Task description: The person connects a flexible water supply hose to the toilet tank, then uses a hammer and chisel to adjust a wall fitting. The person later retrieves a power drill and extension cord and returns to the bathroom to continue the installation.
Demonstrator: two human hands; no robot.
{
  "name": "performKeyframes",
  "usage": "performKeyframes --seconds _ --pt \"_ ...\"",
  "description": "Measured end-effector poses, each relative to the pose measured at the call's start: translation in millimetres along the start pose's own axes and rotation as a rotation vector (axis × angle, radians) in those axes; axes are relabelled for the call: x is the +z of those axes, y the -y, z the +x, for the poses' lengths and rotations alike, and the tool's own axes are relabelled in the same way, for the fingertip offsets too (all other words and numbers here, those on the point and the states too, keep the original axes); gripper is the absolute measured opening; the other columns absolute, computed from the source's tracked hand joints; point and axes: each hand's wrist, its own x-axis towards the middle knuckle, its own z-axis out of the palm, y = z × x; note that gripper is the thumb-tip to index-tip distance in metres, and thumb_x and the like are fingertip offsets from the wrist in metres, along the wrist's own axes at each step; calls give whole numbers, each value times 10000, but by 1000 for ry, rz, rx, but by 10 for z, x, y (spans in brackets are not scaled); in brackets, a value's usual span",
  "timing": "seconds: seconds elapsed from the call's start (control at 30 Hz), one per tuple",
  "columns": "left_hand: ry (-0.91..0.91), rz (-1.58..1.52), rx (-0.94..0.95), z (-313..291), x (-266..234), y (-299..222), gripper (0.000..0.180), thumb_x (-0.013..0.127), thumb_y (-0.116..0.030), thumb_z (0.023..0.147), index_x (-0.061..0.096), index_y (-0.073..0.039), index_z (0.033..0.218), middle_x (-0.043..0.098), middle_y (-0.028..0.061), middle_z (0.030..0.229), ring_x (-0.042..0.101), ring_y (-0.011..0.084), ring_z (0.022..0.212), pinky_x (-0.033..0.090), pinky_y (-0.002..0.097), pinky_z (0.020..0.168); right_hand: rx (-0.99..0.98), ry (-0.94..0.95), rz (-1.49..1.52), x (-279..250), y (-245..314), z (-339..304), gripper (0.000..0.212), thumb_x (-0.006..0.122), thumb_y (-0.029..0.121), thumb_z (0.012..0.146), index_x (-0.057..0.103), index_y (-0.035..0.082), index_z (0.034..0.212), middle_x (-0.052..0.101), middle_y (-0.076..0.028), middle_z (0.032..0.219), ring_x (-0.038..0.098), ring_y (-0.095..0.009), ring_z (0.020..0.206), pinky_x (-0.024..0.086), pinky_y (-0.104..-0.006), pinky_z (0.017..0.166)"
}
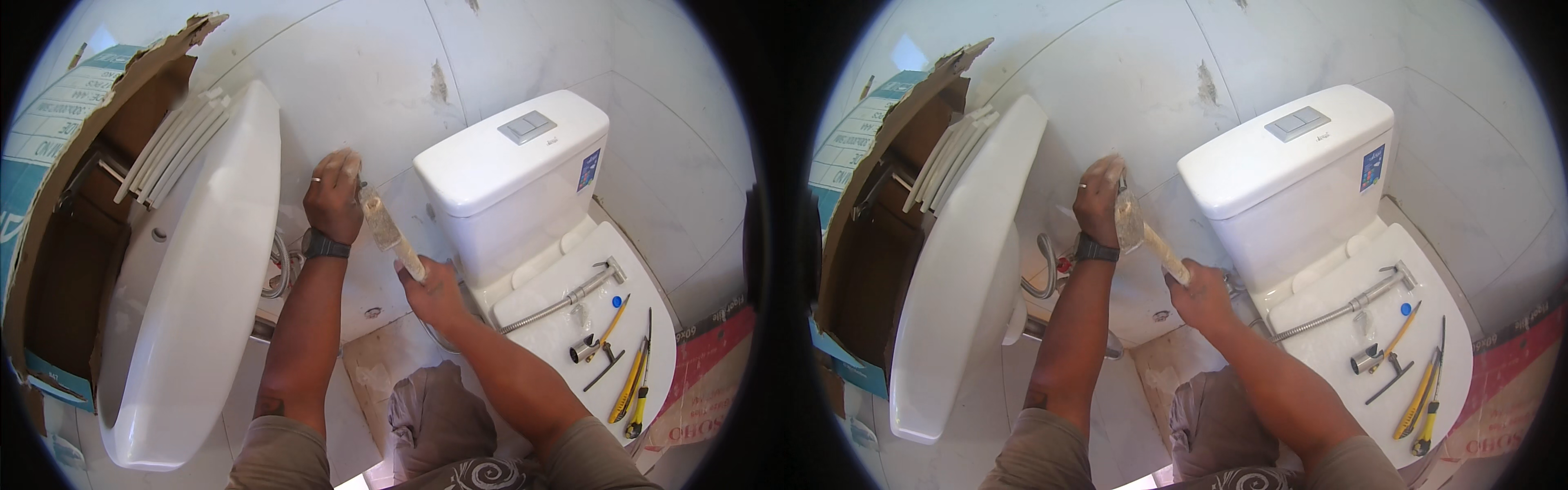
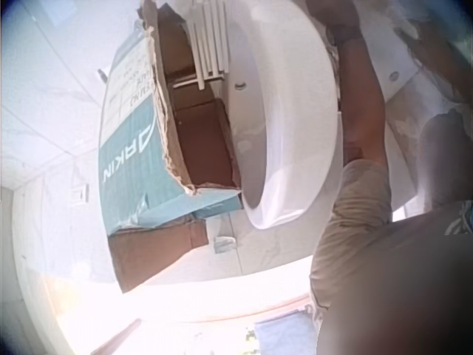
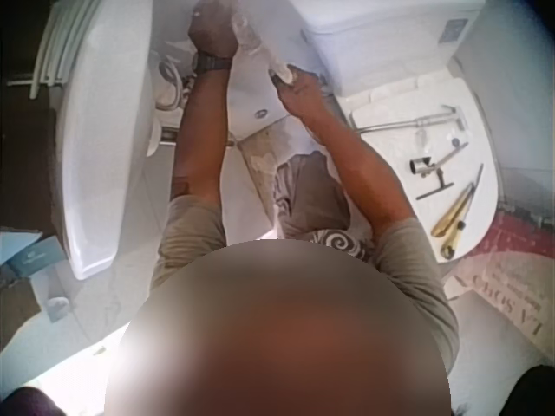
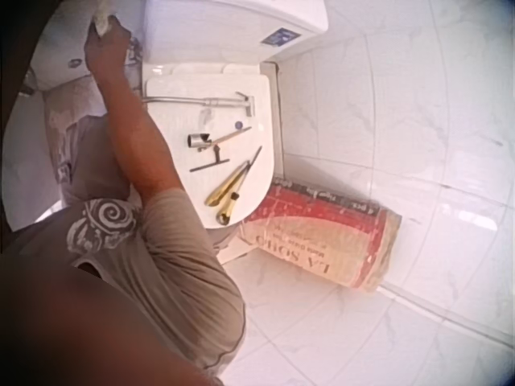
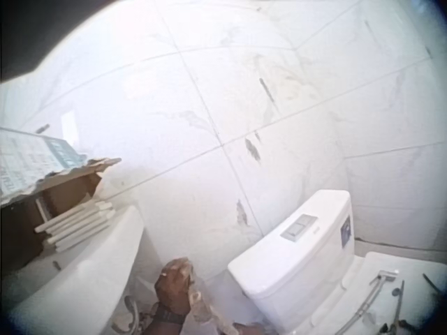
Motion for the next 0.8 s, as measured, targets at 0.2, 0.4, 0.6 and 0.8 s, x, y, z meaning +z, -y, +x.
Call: performKeyframes --seconds 0.2,0.4,0.6,0.8 --pt "-87 -159 -153 -103 51 -21 233 662 18 925 652 -36 1151 692 172 1214 698 367 1109 590 426 928 -18 92 6 -104 -92 -460 267 690 206 946 655 -30 825 632 -227 659 651 -415 605 496 -444 577" --pt "-90 -175 -191 -105 55 -60 217 648 8 944 639 -24 1158 701 186 1197 700 363 1111 584 429 938 10 73 21 -187 49 -590 316 690 256 974 654 -31 845 625 -195 643 656 -340 577 485 -426 567" --pt "-61 -145 -235 45 -33 -134 171 638 -28 968 649 -11 1138 725 185 1134 711 349 1083 578 422 926 227 136 87 -425 533 -679 340 683 308 991 686 -27 934 643 -141 670 631 -220 591 488 -390 588" --pt "56 -648 -619 -97 -535 -1087 230 533 -157 1070 649 26 1148 730 189 1031 716 215 967 559 361 862 249 86 84 -1104 853 -1035 344 686 312 987 646 -11 1098 643 -107 772 579 -153 711 482 -354 666"
